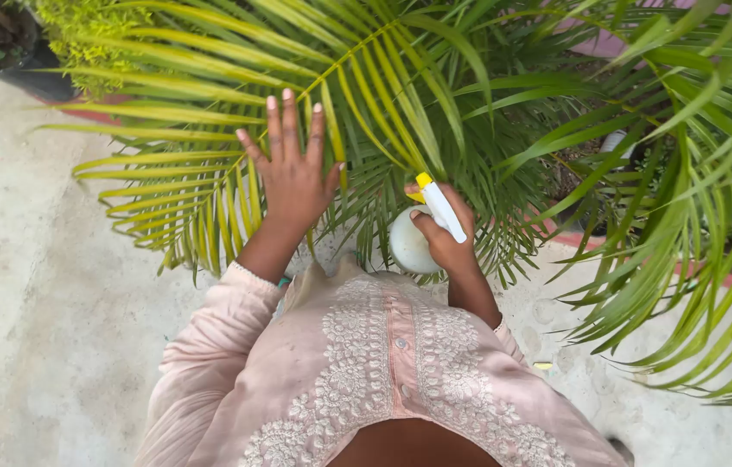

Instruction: Spraying the leaves of a palm plant with a spray bottle.

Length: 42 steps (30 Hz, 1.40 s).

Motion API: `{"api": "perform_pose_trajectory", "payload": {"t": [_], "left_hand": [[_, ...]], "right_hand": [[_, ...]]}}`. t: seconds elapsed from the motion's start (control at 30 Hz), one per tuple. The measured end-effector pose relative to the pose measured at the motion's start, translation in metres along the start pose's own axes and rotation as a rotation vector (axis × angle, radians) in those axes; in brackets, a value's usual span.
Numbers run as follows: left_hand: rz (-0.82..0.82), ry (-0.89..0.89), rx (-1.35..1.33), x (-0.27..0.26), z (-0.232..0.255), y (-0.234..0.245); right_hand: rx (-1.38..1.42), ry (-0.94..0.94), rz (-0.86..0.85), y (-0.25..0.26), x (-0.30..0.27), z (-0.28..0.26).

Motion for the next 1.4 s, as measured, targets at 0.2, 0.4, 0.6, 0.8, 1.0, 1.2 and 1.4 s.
{"api": "perform_pose_trajectory", "payload": {"t": [0.2,0.4,0.6,0.8,1.0,1.2,1.4], "left_hand": [[0.044,-0.032,-0.048,-0.005,-0.020,-0.014],[0.055,-0.049,-0.100,-0.018,-0.024,-0.011],[0.007,-0.079,-0.133,-0.012,-0.030,-0.010],[-0.035,-0.109,-0.173,0.003,-0.043,0.005],[-0.068,-0.142,-0.191,0.008,-0.066,0.006],[-0.104,-0.227,-0.239,0.012,-0.086,-0.002],[-0.104,-0.306,-0.259,0.022,-0.088,0.011]], "right_hand": [[0.105,0.029,0.047,0.008,-0.014,-0.016],[0.021,0.073,0.234,0.023,-0.031,-0.011],[0.112,-0.024,0.339,0.016,-0.046,0.017],[-0.059,0.029,0.235,-0.026,-0.013,-0.039],[-0.153,-0.089,0.298,-0.043,-0.018,0.007],[-0.231,0.038,0.340,-0.065,-0.006,-0.058],[-0.037,0.014,0.482,-0.069,-0.030,-0.019]]}}
Point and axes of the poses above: each hand's wrist, its own x-axis towards the middle knuckle, its own y-axis out of the back of the hand, z = x × y, the point moved 7 cm from there along x, towards the middle knuckle, and after that the axes turned 15 degrees about -z, right-handed, at the moved point
